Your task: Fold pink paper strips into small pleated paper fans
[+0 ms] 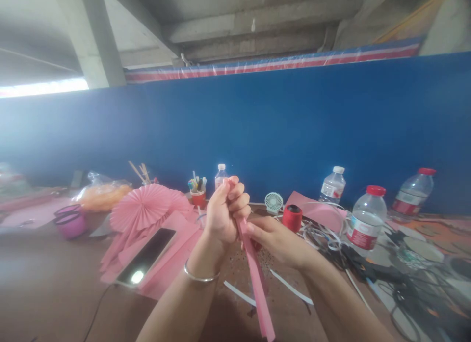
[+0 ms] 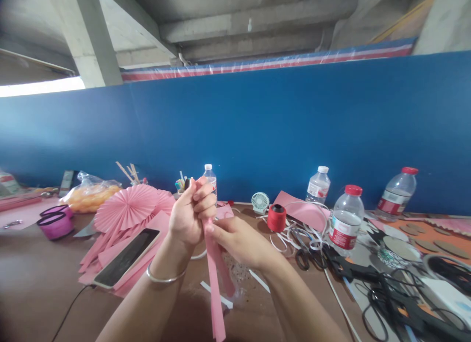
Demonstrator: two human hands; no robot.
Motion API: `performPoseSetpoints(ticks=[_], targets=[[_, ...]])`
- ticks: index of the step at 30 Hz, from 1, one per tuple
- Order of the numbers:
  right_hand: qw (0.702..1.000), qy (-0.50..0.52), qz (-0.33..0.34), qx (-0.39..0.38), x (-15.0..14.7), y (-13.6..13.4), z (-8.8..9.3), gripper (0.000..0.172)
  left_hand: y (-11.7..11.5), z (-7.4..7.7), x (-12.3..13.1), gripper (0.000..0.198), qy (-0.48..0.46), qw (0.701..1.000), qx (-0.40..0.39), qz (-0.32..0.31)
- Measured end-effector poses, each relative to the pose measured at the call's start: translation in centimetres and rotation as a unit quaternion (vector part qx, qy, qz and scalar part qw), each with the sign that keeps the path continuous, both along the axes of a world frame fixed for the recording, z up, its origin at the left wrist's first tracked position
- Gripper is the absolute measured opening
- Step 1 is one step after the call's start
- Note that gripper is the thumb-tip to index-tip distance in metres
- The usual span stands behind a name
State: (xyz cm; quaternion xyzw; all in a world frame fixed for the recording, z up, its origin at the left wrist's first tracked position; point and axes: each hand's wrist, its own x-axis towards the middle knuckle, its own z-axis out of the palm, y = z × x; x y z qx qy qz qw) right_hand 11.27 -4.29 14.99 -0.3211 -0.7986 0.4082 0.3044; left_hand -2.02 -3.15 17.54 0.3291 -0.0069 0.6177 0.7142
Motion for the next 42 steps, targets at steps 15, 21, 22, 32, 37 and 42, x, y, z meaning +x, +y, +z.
performPoseSetpoints(ticks=[15,21,22,32,37,42], targets=[[0.977,0.010,-0.158,0.142,-1.1,0.7,-0.9,0.038,0.9,-0.7,0.2,0.026,0.250,0.953,0.046,0.167],[0.972,-0.038,-0.155,0.172,-0.1,1.3,-0.7,0.042,1.8,-0.9,-1.2,0.027,0.392,0.889,0.062,0.229],[0.972,-0.040,-0.152,0.173,-0.1,1.3,-0.7,0.042,1.9,-0.9,-1.3,0.027,0.386,0.887,0.061,0.246],[0.975,0.016,-0.184,0.122,-0.6,0.9,-1.2,0.032,1.5,-1.2,-1.0,0.028,0.365,0.889,0.062,0.271],[0.950,-0.012,-0.262,0.168,-0.8,1.2,-1.3,0.036,1.6,-1.0,-1.2,0.037,0.405,0.878,0.069,0.245],[0.932,-0.049,-0.305,0.189,-0.3,1.6,-0.9,0.044,2.0,-0.9,-1.9,0.024,0.433,0.842,0.099,0.306]])
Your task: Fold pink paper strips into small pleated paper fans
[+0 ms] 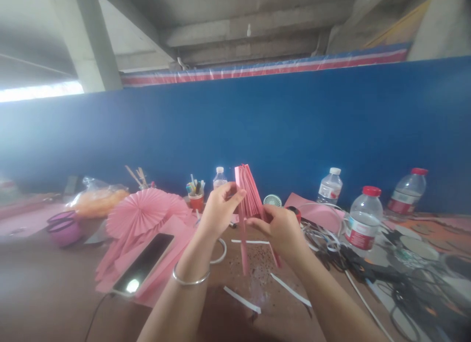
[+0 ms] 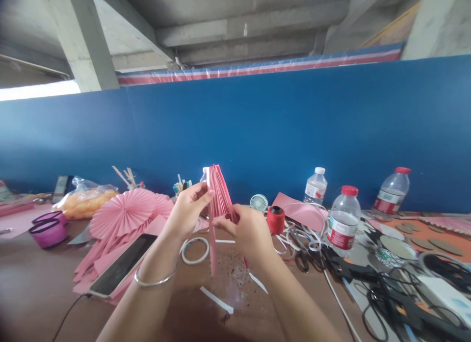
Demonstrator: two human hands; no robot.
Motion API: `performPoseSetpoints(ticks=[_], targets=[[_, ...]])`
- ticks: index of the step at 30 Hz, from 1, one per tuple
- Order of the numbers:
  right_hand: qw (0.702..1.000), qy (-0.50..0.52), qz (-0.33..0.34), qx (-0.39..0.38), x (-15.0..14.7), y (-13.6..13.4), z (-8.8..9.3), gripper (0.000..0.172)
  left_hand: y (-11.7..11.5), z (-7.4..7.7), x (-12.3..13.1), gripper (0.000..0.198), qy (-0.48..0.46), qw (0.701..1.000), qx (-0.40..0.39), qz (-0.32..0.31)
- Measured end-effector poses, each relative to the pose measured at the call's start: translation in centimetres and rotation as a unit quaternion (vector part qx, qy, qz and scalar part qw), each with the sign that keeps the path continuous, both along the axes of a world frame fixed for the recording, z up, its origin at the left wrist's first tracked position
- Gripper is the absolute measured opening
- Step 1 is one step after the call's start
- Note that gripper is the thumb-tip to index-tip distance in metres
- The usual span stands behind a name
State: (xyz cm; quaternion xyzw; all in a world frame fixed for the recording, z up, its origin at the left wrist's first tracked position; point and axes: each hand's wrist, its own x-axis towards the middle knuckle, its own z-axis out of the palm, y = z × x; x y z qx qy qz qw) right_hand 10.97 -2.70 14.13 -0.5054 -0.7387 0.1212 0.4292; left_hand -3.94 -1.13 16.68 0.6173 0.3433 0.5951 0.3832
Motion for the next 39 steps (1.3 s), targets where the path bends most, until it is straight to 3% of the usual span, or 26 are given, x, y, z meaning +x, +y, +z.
performPoseSetpoints(ticks=[8,12,17,22,26,31,39], targets=[[0.994,-0.079,0.073,-0.028,3.2,0.0,1.5,0.026,0.3,0.4,-2.8,0.036,0.046,0.998,-0.013,0.027],[0.990,-0.138,0.008,0.017,5.1,0.3,1.4,0.026,0.3,0.3,-3.9,0.029,0.160,0.986,0.008,0.044],[0.980,-0.175,-0.089,0.044,7.3,1.1,1.1,0.036,0.1,0.1,-4.1,0.043,0.171,0.985,0.013,0.023],[0.984,-0.166,-0.048,0.049,8.4,1.7,1.3,0.030,0.0,0.4,-3.5,0.032,0.238,0.968,0.076,0.014],[0.987,-0.133,-0.032,0.080,9.1,2.0,1.3,0.031,0.0,0.8,-3.4,0.029,0.254,0.964,0.074,0.000],[0.983,-0.145,-0.008,0.112,10.0,2.0,1.5,0.032,-0.4,1.1,-3.6,0.023,0.254,0.964,0.054,-0.054],[0.955,-0.199,-0.005,0.219,10.9,1.6,1.9,0.032,-1.5,1.8,-3.1,0.026,0.373,0.907,0.076,-0.181]])
